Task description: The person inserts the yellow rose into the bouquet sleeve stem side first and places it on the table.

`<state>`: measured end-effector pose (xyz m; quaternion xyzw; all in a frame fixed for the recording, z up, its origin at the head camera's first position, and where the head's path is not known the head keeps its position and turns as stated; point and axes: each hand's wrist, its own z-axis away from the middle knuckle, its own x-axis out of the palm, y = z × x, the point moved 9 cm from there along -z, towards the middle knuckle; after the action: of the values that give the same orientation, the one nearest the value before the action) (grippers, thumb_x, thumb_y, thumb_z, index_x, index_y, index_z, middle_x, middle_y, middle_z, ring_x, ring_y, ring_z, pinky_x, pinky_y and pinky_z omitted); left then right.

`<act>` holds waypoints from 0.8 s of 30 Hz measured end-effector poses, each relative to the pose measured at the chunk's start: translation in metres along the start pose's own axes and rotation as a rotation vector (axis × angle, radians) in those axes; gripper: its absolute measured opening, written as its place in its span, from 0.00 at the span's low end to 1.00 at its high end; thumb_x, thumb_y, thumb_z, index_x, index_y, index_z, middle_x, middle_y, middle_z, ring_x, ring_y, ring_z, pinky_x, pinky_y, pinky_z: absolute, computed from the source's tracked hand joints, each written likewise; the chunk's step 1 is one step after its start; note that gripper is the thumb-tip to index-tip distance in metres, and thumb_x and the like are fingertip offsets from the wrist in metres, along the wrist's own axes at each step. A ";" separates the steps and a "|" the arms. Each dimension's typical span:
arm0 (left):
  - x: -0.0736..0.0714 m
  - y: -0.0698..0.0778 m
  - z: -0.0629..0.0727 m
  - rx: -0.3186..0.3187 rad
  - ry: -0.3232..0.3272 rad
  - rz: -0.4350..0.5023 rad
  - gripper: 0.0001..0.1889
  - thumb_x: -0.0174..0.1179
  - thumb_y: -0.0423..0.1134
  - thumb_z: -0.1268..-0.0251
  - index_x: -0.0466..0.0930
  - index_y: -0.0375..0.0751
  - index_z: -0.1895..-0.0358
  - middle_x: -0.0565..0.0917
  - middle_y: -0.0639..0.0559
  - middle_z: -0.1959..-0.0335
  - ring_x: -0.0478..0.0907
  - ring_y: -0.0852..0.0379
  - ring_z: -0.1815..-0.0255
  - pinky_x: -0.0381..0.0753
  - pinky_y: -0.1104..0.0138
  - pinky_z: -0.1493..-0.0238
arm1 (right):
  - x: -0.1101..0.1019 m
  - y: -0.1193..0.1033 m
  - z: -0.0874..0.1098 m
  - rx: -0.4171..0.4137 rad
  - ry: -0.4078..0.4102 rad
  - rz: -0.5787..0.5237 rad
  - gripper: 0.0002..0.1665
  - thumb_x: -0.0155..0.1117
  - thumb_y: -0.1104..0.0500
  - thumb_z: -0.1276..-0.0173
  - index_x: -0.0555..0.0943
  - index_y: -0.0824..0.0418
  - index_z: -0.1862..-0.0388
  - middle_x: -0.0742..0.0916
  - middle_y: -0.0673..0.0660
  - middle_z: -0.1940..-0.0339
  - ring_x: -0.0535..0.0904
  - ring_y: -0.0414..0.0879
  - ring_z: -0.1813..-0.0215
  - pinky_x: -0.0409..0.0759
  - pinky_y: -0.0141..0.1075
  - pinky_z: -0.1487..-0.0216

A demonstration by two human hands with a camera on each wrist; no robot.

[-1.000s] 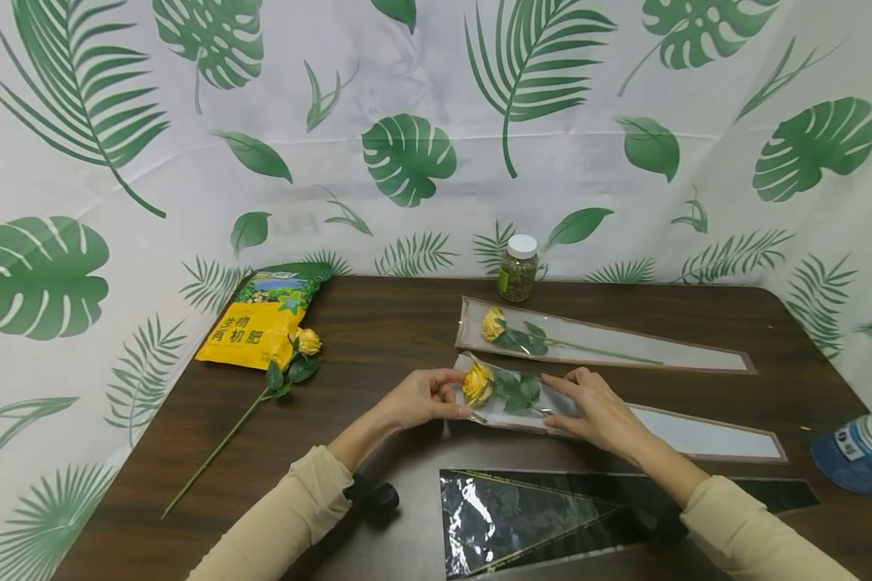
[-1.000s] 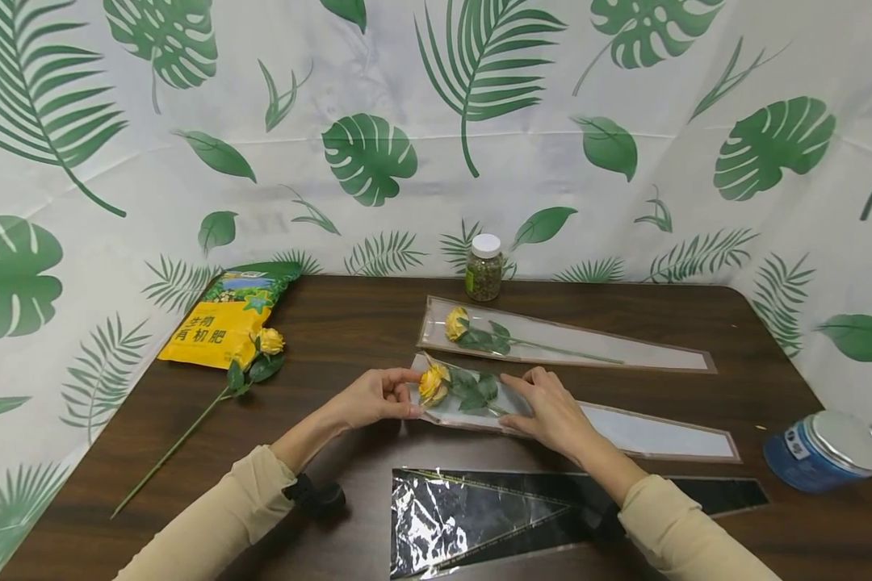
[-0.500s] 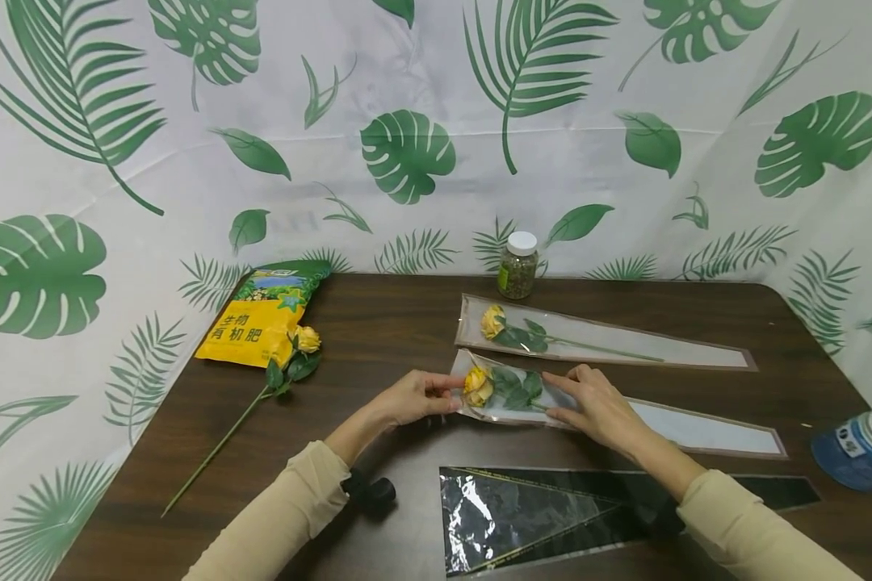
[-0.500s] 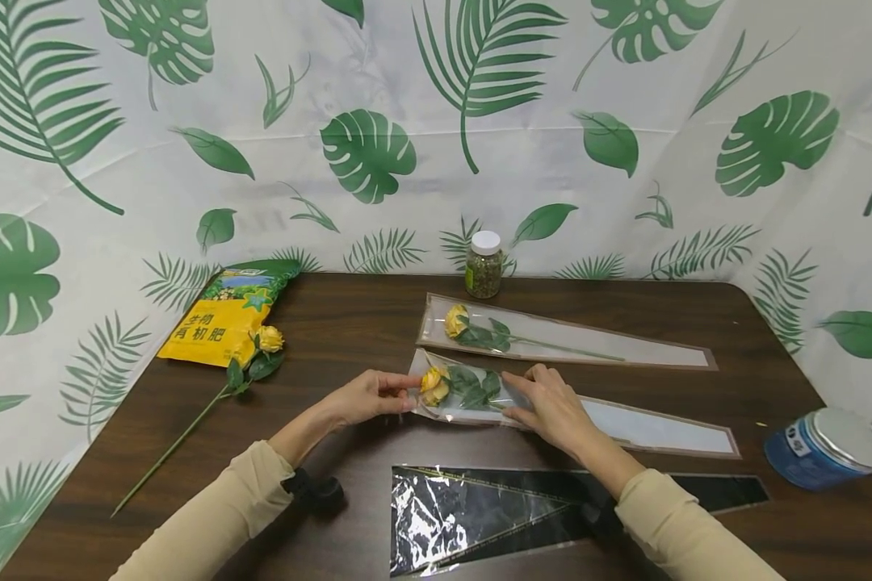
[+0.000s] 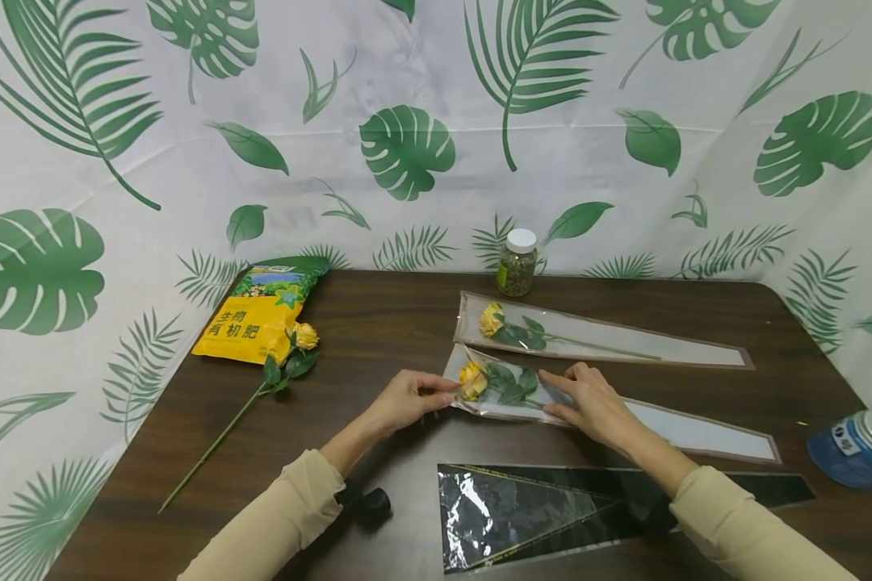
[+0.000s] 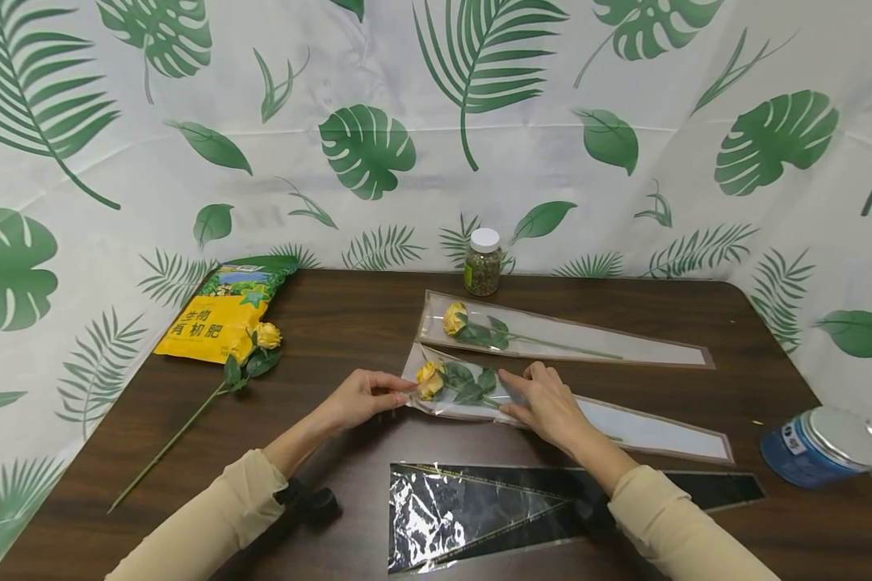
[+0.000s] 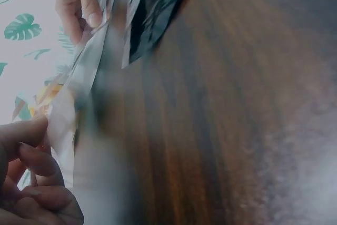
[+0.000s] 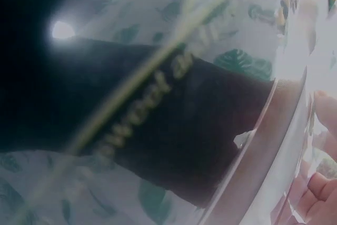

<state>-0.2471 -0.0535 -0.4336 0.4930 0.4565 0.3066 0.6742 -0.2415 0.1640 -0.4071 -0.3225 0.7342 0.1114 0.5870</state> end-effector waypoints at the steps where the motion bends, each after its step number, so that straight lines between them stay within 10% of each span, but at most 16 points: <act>1: -0.001 0.001 0.001 0.005 0.018 -0.011 0.12 0.61 0.29 0.40 0.82 0.29 0.54 0.85 0.41 0.63 0.71 0.67 0.73 0.71 0.76 0.72 | 0.000 0.000 0.000 -0.001 0.001 0.002 0.30 0.73 0.57 0.48 0.80 0.64 0.45 0.76 0.56 0.69 0.64 0.45 0.69 0.62 0.36 0.68; 17: -0.002 0.000 0.006 0.005 -0.073 -0.026 0.15 0.63 0.29 0.42 0.78 0.28 0.52 0.82 0.38 0.58 0.73 0.63 0.69 0.74 0.73 0.68 | -0.002 0.001 0.001 -0.024 0.024 -0.004 0.29 0.73 0.58 0.48 0.80 0.66 0.46 0.75 0.57 0.69 0.64 0.46 0.68 0.63 0.38 0.67; 24: 0.002 0.013 -0.007 -0.004 -0.002 -0.284 0.31 0.63 0.51 0.41 0.70 0.43 0.36 0.82 0.46 0.58 0.75 0.57 0.64 0.74 0.66 0.63 | 0.001 -0.004 0.001 -0.005 -0.020 -0.021 0.32 0.73 0.55 0.48 0.78 0.65 0.43 0.76 0.59 0.66 0.65 0.47 0.67 0.63 0.37 0.67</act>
<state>-0.2522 -0.0449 -0.4222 0.4223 0.5205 0.2087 0.7122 -0.2381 0.1608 -0.4079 -0.3305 0.7247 0.1103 0.5945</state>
